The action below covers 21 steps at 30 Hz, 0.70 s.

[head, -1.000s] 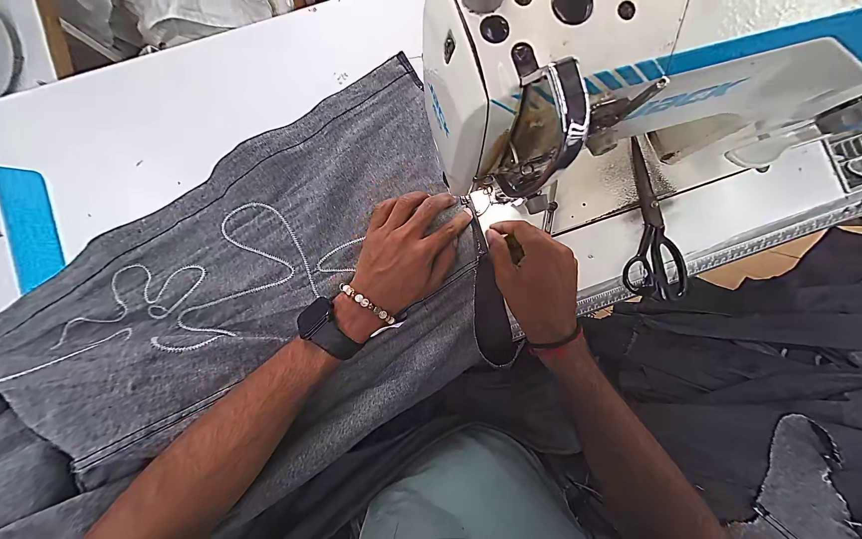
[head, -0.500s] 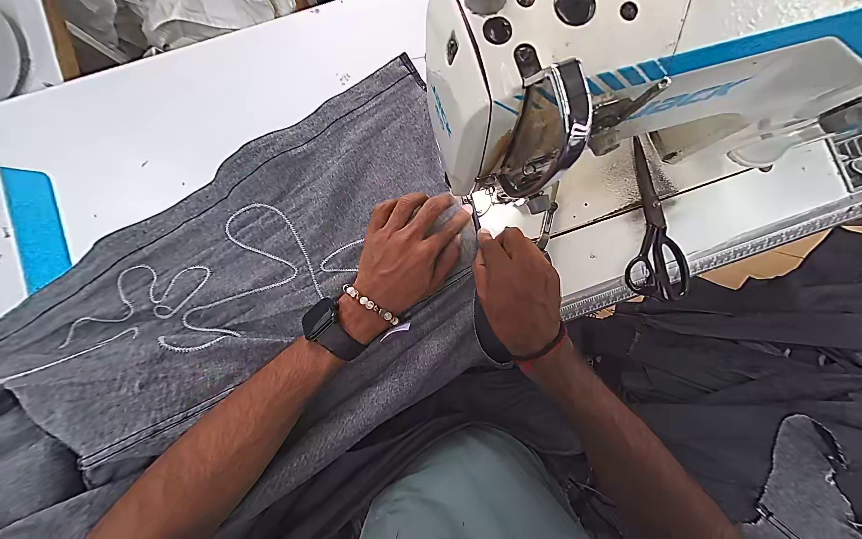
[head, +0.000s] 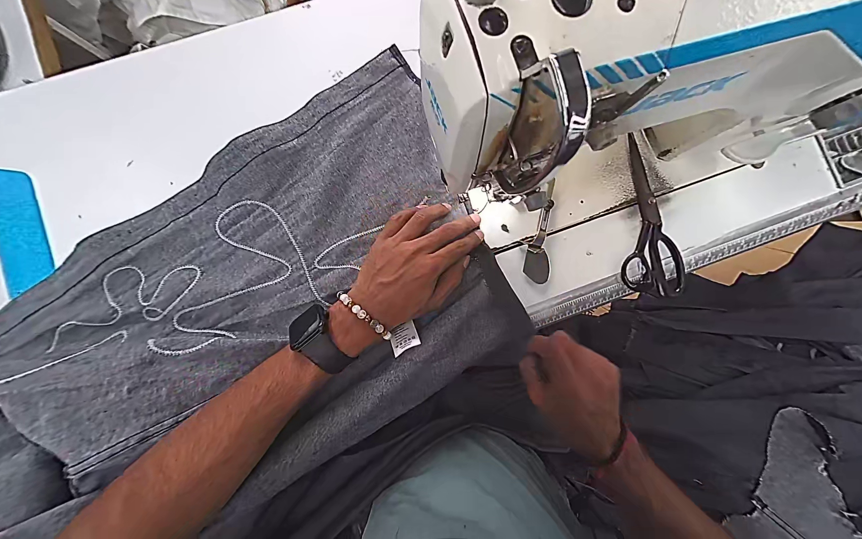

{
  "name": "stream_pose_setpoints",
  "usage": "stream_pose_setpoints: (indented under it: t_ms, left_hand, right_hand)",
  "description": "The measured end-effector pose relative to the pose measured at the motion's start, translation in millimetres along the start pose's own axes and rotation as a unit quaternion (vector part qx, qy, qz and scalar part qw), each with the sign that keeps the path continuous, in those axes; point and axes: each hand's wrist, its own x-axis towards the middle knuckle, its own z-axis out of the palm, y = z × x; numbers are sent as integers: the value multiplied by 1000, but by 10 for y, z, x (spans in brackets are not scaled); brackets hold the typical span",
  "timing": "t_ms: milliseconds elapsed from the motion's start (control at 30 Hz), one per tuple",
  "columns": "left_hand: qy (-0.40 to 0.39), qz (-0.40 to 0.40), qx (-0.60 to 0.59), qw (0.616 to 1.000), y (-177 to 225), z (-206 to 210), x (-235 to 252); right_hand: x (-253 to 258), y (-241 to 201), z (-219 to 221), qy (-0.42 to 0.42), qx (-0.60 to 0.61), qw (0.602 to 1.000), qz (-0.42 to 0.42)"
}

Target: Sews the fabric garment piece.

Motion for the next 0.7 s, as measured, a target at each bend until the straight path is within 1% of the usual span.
stream_pose_setpoints:
  t_ms: [33, 67, 100, 133, 167, 200, 233, 300, 333, 367, 433, 500, 567, 633, 700]
  left_hand:
    - [3, -4, 3, 1000, 13, 17, -3]
    - [6, -9, 7, 1000, 21, 34, -3]
    - [12, -14, 9, 1000, 27, 57, -11]
    - [17, -18, 11, 1000, 38, 76, -21]
    - [19, -19, 13, 1000, 38, 84, -18]
    - [17, -20, 12, 1000, 47, 84, -26]
    - [17, -20, 9, 1000, 47, 80, -26]
    - [26, -15, 0, 1000, 41, 82, -26]
    - [29, -14, -2, 999, 47, 83, -34]
    - [33, -13, -2, 999, 47, 83, -31]
    - [37, -14, 5, 999, 38, 86, -26]
    - [35, -21, 14, 999, 42, 89, -39]
    - [29, -26, 29, 999, 27, 82, -44]
    - [28, -28, 39, 998, 27, 75, -43]
    - [29, -30, 40, 998, 31, 80, -44]
  right_hand:
    - [-9, 56, -60, 30, -13, 999, 18]
    - [23, 87, -120, 36, -29, 998, 36]
    - [87, 81, -191, -2, -50, 997, 57]
    - [170, 42, -269, -88, -75, 990, 84]
    - [277, 3, -324, -179, -88, 974, 106]
    - [365, -41, -355, -229, -90, 963, 114]
    - [468, -89, -364, -221, -82, 965, 112]
    - [689, -173, -258, -109, -33, 986, 121]
    - [788, -196, -142, -61, -6, 990, 130]
    - [882, -206, 1, -40, 11, 989, 143]
    - [1016, -211, 283, -31, 11, 985, 169]
    - [1052, -220, 431, -11, -14, 985, 172]
    - [1011, -194, 450, 3, -11, 989, 146]
    - [895, -142, 439, 21, -15, 995, 100]
    - [792, -101, 423, 21, -31, 997, 60]
